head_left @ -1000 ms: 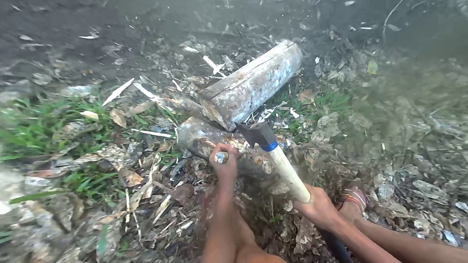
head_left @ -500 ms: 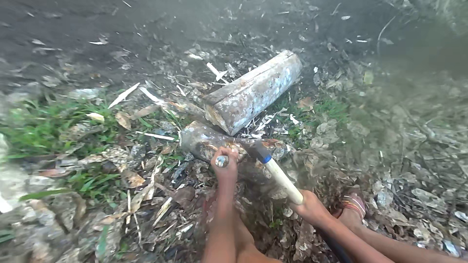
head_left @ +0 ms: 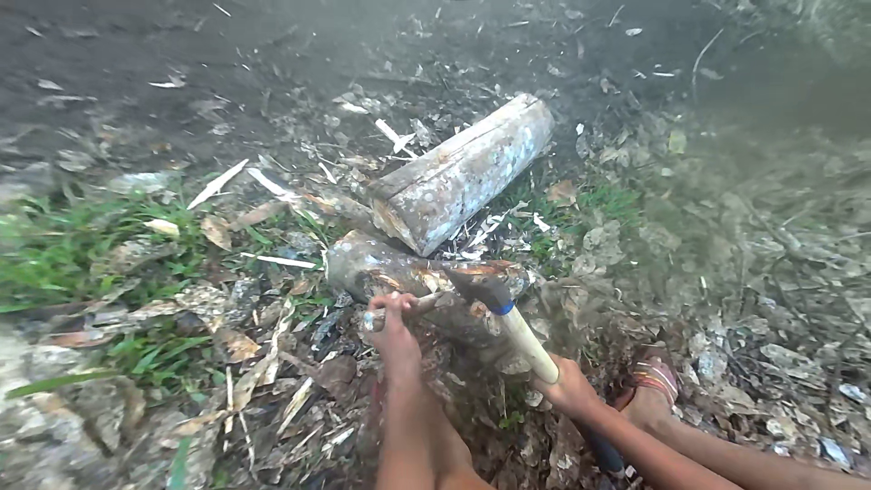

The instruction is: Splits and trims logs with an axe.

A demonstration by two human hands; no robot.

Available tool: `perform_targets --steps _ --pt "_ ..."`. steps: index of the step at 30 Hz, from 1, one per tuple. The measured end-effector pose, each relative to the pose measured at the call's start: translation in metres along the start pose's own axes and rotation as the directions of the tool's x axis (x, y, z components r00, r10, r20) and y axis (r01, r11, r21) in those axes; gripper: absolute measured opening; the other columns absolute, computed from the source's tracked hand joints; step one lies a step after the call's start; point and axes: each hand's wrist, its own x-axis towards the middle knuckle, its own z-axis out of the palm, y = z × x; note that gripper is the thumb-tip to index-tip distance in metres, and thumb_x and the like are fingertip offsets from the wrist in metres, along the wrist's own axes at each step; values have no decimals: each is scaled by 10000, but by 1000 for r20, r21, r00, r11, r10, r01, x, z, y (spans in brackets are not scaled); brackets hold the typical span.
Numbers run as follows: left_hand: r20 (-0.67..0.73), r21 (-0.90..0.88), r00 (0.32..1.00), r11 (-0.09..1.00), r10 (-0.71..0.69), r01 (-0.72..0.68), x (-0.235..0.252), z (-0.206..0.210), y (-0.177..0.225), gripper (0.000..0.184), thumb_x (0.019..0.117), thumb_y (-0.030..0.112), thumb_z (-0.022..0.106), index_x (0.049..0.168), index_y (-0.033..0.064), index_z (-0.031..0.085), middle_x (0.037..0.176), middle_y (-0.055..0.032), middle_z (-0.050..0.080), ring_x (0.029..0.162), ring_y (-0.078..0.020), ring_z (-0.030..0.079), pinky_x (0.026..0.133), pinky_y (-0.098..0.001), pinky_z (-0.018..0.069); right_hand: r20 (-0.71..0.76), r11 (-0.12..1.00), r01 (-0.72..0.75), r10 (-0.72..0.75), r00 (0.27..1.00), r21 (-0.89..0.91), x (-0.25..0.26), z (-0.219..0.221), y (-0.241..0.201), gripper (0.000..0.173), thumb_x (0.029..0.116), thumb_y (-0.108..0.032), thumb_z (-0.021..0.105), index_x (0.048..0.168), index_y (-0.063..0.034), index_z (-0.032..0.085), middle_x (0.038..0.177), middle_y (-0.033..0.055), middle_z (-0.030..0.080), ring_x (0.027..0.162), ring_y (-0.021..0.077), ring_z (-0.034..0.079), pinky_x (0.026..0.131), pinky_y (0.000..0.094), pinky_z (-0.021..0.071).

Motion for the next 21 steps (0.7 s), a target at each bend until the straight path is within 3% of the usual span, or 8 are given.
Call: perform_targets --steps 4,6,8,12,16,21 --pt "-201 -126 978 992 -47 21 5 -1 27 148 1019 41 457 900 98 525 649 8 584 629 -133 635 684 -306 593 -42 1000 5 -6 999 -2 3 -5 1 402 819 -367 695 1078 -59 689 875 110 702 819 253 697 766 514 563" --pt "-231 -174 973 985 -24 -17 13 2 50 169 1040 68 446 904 108 538 657 12 580 629 -126 627 688 -300 589 -38 1000 -2 2 999 -21 2 -4 0 416 835 -367 692 1105 -51 683 892 127 706 837 276 703 776 532 562" --pt "-172 -205 985 977 26 -62 25 6 72 143 1048 113 460 932 128 542 689 12 588 672 -134 638 715 -323 593 -31 998 -25 23 999 -57 1 1 0 436 841 -389 687 1132 -65 678 901 128 712 850 293 710 778 547 567" --pt "79 -176 981 971 178 -162 63 29 113 49 1023 184 541 975 191 549 718 44 606 711 -139 649 769 -364 596 -18 992 -57 56 998 -108 -1 8 -1 472 844 -436 682 1161 -86 673 900 128 715 858 309 714 783 562 567" --pt "219 -97 919 944 329 -315 113 83 146 109 1007 112 533 926 171 492 619 63 563 583 -118 608 652 -332 588 -38 996 -25 22 999 -81 -3 6 2 475 822 -438 695 1121 -70 675 868 134 706 836 314 710 760 563 566" --pt "317 -1 890 939 328 -345 161 143 149 115 1009 88 573 942 122 486 637 49 541 549 -117 575 586 -316 571 7 999 -13 13 1000 -42 -2 3 3 457 838 -395 709 1136 -51 665 875 140 701 825 308 703 761 555 561"
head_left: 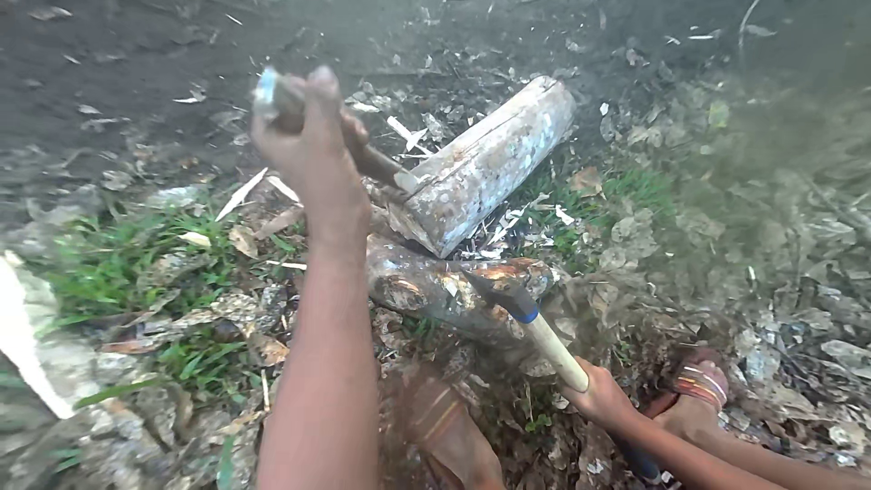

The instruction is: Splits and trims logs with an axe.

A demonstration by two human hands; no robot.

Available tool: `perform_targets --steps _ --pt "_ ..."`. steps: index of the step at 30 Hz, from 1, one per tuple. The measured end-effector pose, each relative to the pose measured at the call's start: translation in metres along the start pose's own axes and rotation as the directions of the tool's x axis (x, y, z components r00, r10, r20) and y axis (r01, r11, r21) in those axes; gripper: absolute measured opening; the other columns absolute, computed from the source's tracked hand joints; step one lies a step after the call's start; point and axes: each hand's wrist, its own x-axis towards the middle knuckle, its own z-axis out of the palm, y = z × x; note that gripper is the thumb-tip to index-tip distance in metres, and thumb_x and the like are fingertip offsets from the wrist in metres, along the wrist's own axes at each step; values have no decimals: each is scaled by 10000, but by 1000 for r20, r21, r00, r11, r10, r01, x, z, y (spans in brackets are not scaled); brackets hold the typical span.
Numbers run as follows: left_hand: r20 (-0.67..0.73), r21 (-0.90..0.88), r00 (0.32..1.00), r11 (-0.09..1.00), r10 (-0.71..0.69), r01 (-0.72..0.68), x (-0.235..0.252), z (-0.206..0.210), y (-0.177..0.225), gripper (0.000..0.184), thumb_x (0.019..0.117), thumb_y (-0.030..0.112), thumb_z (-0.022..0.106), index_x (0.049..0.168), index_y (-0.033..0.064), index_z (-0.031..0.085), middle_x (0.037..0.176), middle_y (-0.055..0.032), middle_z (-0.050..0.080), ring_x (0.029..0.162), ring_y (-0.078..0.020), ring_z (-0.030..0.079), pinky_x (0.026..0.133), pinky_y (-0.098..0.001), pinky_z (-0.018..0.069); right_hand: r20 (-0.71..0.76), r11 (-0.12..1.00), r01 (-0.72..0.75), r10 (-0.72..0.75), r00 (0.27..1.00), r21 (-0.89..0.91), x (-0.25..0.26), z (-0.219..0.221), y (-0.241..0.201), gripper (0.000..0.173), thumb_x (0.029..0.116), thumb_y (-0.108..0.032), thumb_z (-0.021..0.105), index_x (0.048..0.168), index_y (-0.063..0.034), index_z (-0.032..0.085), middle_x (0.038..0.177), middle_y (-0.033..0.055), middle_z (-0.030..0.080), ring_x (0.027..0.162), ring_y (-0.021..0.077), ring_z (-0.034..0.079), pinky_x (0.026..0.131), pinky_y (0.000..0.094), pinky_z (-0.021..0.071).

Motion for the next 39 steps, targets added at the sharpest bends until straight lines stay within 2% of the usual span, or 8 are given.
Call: perform_targets --steps 4,10,14,19,24,30,34,39 --pt "-30 109 999 994 -19 22 19 18 -34 124 970 98 642 938 77 524 662 24 558 537 -119 581 540 -313 566 31 999 12 -13 999 32 3 -5 3 464 811 -396 712 1121 -53 669 864 125 698 812 284 700 756 534 564" --pt "-64 316 998 949 20 2 3 19 -85 119 934 131 680 956 50 596 752 21 605 613 -79 611 589 -287 568 43 998 8 -11 999 65 6 -9 4 442 810 -371 714 1112 -50 672 867 123 700 812 272 699 762 523 565" --pt "-76 372 995 928 70 -37 7 15 -82 103 929 113 685 957 49 609 779 31 615 640 -50 611 603 -258 557 27 997 29 -32 999 76 4 -5 4 434 804 -378 709 1095 -58 679 849 111 699 784 252 698 739 513 568" --pt "-123 316 990 948 73 -30 10 7 -85 117 933 108 683 983 43 599 762 25 599 599 -66 594 568 -268 555 18 996 41 -42 999 76 4 -6 3 452 795 -381 711 1091 -41 681 851 119 698 788 257 696 742 516 564" --pt "-62 350 996 936 60 -35 5 1 -81 101 948 129 660 945 46 602 733 28 598 593 -73 603 588 -290 570 12 995 51 -52 999 86 1 -9 0 453 808 -348 718 1093 1 678 859 151 697 798 289 693 754 539 557" --pt "-17 393 996 917 84 -70 5 6 -82 86 924 99 666 879 56 606 729 20 588 598 -56 572 574 -260 525 -14 995 37 -36 999 88 -2 -6 -2 445 805 -335 723 1088 6 681 849 157 698 789 291 694 750 542 556" --pt "47 522 998 851 51 -67 7 18 -79 169 921 125 680 995 -28 680 822 -58 657 721 -73 622 708 -270 537 -16 996 40 -38 999 79 -4 -6 -4 445 814 -337 720 1078 19 680 850 169 699 790 303 696 751 553 554" --pt "79 578 997 815 2 -48 12 26 -80 160 919 151 677 999 15 698 830 -52 676 730 -79 637 709 -290 538 -9 996 39 -38 999 76 -3 -5 -2 458 821 -342 719 1094 23 675 857 171 701 793 307 696 753 551 554"
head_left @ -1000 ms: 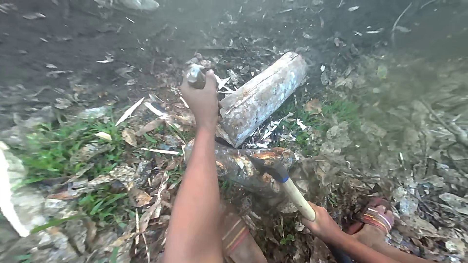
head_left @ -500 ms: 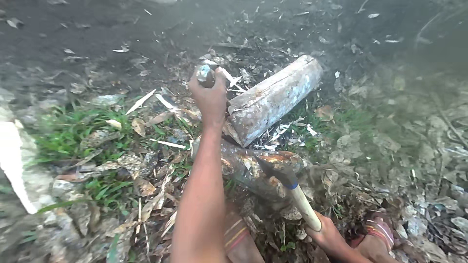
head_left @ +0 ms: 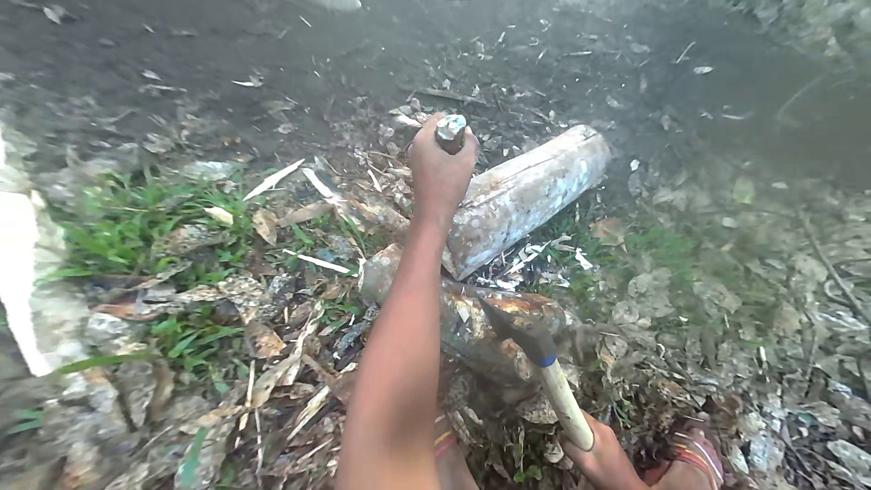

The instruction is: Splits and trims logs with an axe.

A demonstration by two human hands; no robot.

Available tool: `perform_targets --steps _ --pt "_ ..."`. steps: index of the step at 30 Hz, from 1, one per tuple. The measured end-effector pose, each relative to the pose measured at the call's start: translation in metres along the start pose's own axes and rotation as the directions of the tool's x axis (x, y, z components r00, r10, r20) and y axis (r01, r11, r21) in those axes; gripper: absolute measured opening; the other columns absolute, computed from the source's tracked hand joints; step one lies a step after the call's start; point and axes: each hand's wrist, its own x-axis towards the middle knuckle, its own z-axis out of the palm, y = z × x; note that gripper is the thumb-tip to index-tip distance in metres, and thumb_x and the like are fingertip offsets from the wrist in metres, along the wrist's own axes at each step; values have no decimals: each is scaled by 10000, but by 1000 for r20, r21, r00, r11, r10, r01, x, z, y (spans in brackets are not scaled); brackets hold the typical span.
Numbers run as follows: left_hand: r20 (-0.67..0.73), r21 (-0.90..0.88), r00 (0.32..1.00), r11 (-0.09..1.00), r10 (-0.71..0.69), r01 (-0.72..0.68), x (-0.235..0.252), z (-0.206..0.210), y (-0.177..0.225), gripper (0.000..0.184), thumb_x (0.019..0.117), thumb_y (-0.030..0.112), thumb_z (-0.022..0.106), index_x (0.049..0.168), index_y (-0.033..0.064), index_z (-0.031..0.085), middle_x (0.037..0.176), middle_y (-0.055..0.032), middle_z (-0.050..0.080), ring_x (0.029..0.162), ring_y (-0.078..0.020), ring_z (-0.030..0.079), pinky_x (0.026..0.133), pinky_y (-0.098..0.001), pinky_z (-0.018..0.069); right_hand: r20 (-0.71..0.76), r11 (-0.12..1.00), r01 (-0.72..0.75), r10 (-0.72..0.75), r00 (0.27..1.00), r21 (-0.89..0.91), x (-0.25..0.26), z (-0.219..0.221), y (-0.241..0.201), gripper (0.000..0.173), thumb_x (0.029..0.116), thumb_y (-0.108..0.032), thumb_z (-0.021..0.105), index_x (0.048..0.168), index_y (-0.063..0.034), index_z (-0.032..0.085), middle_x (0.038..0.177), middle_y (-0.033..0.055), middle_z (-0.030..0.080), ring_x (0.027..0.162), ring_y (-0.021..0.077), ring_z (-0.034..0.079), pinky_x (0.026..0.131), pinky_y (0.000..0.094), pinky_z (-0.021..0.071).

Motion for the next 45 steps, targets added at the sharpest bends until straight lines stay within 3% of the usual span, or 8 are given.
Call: perform_targets --steps 12,17,21,24,31,34,40,45 --pt "5 -4 1000 1000 4 -4 8 11 -5 230 899 138 686 1082 1 707 879 -79 712 765 -107 671 738 -320 562 -14 1000 4 -4 1000 22 -6 -8 -12 399 781 -277 744 1039 24 701 804 165 697 747 302 692 717 550 548" --pt "51 19 999 1000 -18 17 10 8 -7 231 921 155 677 1096 4 692 905 -94 707 785 -124 673 761 -339 567 -192 984 103 -74 979 146 -17 -52 -51 385 790 -379 718 957 -33 698 697 40 660 598 142 642 587 408 558" --pt "54 36 997 998 -49 47 4 9 -3 241 923 181 698 1089 7 695 877 -109 705 781 -166 682 760 -391 569 -480 885 440 -325 815 149 -26 -122 -102 640 920 -601 601 1131 2 651 833 -13 715 694 36 686 626 303 620" --pt "49 18 998 999 -31 30 1 10 -5 250 917 183 710 1080 -6 701 872 -111 699 769 -156 670 756 -375 565 -576 771 631 -478 663 85 -36 -183 -153 682 902 -534 693 1293 2 536 980 -6 707 797 82 705 698 325 641" --pt "41 44 997 997 -62 60 -6 12 -6 235 917 187 722 1086 23 719 899 -108 725 805 -163 698 781 -392 576 -601 641 767 -619 506 -14 -25 -244 -230 705 863 -415 754 1445 -191 427 926 7 707 595 184 671 483 363 604" --pt "62 53 994 994 -94 91 -7 10 -7 229 922 192 713 1094 42 720 899 -108 720 807 -185 693 784 -431 570 -524 725 663 -644 557 -186 -23 -235 -250 955 843 -389 723 1639 -249 215 965 -21 706 637 98 680 528 344 616" --pt "97 44 986 991 -132 128 -10 6 -5 261 871 148 741 1091 16 693 943 -143 724 882 -242 713 834 -496 577 -135 852 422 -479 867 -311 44 -195 -241 887 867 -283 757 1631 -306 307 975 123 711 773 243 686 708 516 581" --pt "86 -23 992 995 -93 95 -9 13 -17 245 919 186 712 1100 21 711 897 -123 719 800 -209 701 783 -456 582 -287 892 403 -449 846 -205 38 -198 -243 862 820 -300 727 1608 -284 378 882 61 703 639 157 652 606 434 580"
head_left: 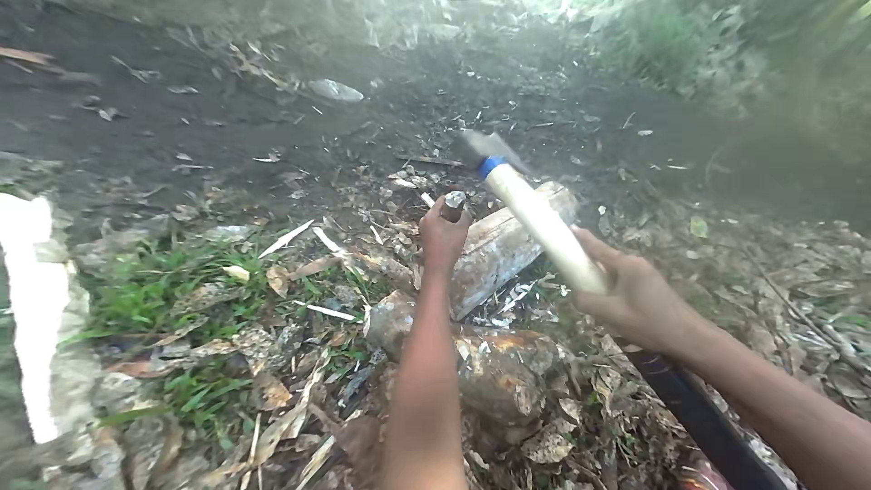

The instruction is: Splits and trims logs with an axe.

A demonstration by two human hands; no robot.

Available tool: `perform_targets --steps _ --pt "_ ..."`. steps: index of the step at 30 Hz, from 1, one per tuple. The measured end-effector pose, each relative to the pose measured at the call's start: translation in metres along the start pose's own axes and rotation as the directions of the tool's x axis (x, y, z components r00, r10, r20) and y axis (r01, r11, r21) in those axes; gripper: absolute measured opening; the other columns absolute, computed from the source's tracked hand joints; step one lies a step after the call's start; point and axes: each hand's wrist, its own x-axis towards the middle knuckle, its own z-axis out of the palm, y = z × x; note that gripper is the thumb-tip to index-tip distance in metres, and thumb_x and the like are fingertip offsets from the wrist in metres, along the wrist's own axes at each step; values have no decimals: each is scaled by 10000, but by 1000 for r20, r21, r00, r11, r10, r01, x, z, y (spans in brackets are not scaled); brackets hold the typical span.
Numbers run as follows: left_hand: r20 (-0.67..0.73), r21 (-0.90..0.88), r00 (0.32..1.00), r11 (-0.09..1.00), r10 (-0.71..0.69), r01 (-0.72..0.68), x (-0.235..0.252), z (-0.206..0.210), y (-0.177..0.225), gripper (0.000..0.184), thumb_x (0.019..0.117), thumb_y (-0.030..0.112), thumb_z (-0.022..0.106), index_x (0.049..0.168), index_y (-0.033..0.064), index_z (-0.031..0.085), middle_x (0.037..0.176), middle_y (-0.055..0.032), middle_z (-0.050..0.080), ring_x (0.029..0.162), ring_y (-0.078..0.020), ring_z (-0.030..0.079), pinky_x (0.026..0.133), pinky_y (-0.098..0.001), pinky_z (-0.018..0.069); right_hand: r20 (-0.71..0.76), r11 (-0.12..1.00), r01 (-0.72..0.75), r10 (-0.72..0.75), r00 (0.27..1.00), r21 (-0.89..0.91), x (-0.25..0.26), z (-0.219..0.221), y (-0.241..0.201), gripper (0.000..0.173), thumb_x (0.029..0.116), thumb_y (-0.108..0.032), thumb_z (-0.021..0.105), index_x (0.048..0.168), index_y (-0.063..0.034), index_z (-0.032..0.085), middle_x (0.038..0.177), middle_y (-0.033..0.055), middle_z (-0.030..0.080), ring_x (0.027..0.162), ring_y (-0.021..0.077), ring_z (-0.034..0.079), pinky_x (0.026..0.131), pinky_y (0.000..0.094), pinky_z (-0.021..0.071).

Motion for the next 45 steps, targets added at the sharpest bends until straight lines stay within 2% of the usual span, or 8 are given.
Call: perform_targets --steps 4,8,13,17,25,32,37,45 --pt "-1 3 1000 1000 -17 17 4 0 1 218 918 152 698 1098 30 714 897 -106 721 791 -175 695 773 -414 579 -252 994 110 -111 961 -19 -16 -39 -26 873 839 -310 716 1625 -305 337 851 56 693 549 155 633 491 427 571" --pt "12 10 999 999 -39 39 6 -3 2 250 912 168 709 1126 37 713 889 -90 703 770 -151 669 755 -392 565 -418 979 196 -204 885 -64 -23 -62 -46 923 853 -331 722 1648 -276 254 1042 27 714 654 98 674 532 352 592" --pt "20 -27 999 999 -40 41 6 -3 0 242 912 148 720 1119 23 700 889 -77 697 763 -120 658 748 -355 563 -96 967 187 -206 974 -173 -12 -17 -14 939 847 -236 747 1652 -216 264 803 92 694 618 225 660 551 477 566" --pt "40 -86 999 996 8 -5 4 -5 -1 238 877 126 732 1089 26 690 923 -77 726 835 -134 706 795 -396 599 125 990 75 -60 990 -123 7 23 17 873 877 -270 722 1639 -295 297 932 151 711 804 315 689 724 568 569" --pt "23 -87 999 996 -27 28 5 -5 -4 192 916 134 715 1052 4 684 834 -60 665 714 -100 626 700 -323 546 -109 973 204 -215 970 -104 -9 -17 -11 824 865 -282 716 1615 -276 373 807 48 697 599 161 632 537 432 549" --pt "34 -102 997 992 -69 72 8 -8 -3 186 904 128 717 1039 6 682 821 -64 654 688 -114 625 675 -333 553 -416 939 324 -342 842 -117 -13 -50 -57 886 886 -263 699 1649 -188 256 1051 36 706 669 46 643 542 264 562" --pt "67 -131 996 990 -52 60 5 -13 -2 211 866 121 741 1043 24 682 838 -44 673 704 -105 639 674 -339 565 39 959 200 -196 980 -202 10 6 -9 922 867 -204 785 1645 -257 293 895 147 719 727 311 692 645 561 570" --pt "48 -116 996 990 -77 82 9 -12 3 136 899 161 733 984 73 674 759 3 636 609 -69 586 581 -298 522 98 980 109 -94 991 -167 13 18 3 850 876 -271 741 1621 -350 339 868 117 706 742 279 676 669 546 559"
